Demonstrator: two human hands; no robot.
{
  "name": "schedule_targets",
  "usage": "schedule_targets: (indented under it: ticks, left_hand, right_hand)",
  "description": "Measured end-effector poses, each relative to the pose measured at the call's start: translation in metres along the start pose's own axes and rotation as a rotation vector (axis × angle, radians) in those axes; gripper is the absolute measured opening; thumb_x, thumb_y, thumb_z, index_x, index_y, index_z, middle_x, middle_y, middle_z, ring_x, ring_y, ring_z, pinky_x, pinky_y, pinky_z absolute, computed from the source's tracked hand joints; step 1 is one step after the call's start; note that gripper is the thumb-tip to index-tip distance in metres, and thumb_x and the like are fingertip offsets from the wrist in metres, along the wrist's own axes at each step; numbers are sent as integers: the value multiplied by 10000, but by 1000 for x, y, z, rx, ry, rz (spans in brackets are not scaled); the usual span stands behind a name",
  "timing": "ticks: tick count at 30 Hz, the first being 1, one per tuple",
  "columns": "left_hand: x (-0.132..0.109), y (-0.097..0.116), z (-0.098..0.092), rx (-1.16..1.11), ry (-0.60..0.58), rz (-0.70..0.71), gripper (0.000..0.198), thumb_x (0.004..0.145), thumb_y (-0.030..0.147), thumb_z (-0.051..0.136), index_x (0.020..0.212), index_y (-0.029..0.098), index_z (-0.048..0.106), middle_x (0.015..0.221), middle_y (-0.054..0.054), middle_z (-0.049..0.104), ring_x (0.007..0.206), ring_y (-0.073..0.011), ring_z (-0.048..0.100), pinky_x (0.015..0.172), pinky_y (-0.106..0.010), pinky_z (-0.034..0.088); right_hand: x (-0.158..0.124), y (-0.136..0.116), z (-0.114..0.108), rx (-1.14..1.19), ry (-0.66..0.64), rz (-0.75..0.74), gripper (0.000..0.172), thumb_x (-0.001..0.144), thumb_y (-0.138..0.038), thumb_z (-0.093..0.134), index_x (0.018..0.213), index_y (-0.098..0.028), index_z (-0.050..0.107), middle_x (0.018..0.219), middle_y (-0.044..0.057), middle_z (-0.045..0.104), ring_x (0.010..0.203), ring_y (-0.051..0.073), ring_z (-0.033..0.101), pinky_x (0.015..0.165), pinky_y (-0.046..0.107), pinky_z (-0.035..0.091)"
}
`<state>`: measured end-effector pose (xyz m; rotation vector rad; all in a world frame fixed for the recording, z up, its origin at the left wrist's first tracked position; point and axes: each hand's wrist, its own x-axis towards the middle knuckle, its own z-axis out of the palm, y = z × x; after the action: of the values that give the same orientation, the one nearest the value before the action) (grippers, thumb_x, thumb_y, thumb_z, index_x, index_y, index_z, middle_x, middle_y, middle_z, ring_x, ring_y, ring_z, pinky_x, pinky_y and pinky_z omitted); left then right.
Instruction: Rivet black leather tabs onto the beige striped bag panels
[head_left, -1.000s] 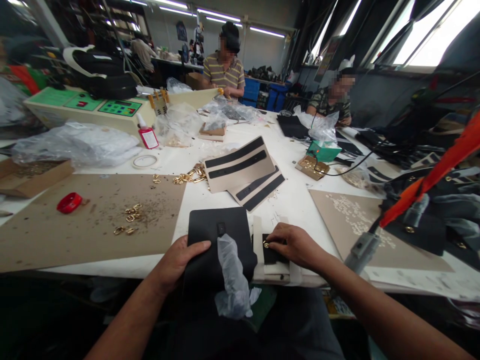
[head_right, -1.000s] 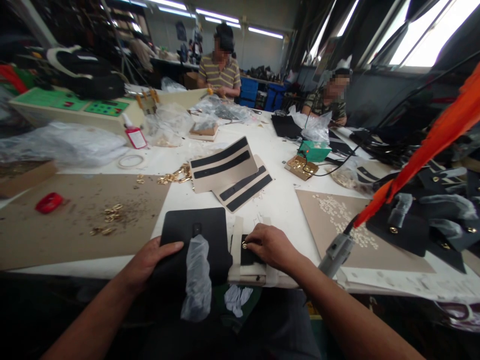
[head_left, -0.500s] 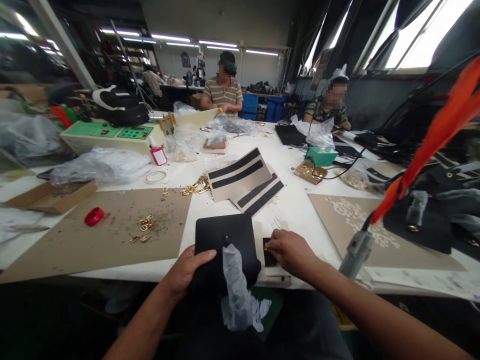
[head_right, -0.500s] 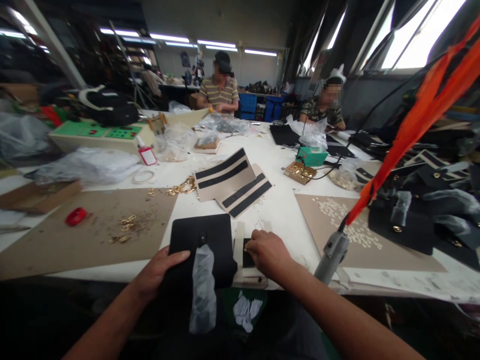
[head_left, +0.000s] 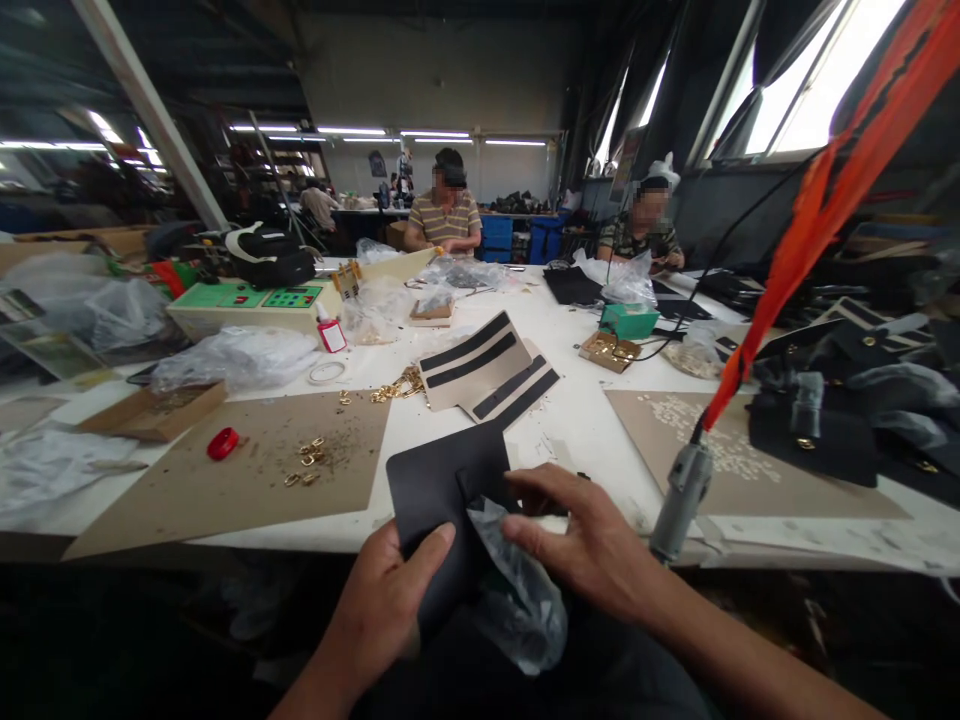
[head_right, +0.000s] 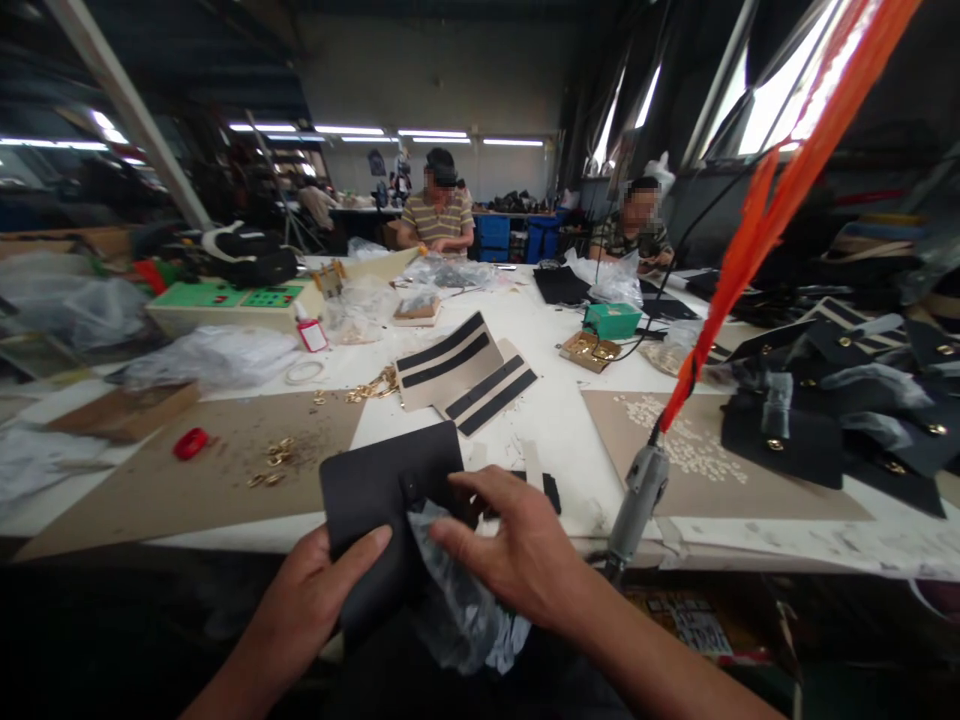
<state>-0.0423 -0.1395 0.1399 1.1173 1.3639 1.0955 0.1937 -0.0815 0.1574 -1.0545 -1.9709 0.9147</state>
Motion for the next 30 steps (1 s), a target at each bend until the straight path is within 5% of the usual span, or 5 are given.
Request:
schedule_targets:
  ticks: [4,9,14,20,30]
  left_hand:
    - [-25,7,26,383,67,328,473,880,448,716,1324,287,710,1404,-81,661,1238,-353,651,1037,-399,546]
    - [-35,8,32,653,23,525,603,804,440,796,1389,360,672,1590,-51,492,1381,-375,545,1104,-431,514]
    - [2,12,20,404,249,349,598,843,457,773,1377,242,612,1480,-123,565,1277,-315,607,1003,-391,561]
    - [39,0,45,-184,-182,-24,693,811,433,835,1391,169,562,1344,-166,685,1165,-344,695,945,-434,597]
    - [46,-59,68,-22,-152,-245,410,774,405,842,1077,138,769,1076,-125,794,999,-351,756,885,-434,605]
  right_hand:
    - [-8,-38,11,339,-242,79,673,753,-546,867,1330,-257,676,1229,41,707,1127,259,657,985,341,521]
    - [-9,-14,15,812,-112,323,458,851,-518,768,1101,-136,731,1016,94,757,927,246,723,841,328,567]
    - [-16,17,6,1032,-51,575,600,708,-453,854,1168,-100,698,977,142,764,775,258,734,758,368,588]
    - [-25,40,5,1068,-107,702,612,678,-421,870,1170,-101,697,981,153,768,777,261,741,763,376,596]
    - [-34,80,6,499,-130,626,432,838,-496,768,1085,-142,755,1056,101,774,986,291,734,828,376,599]
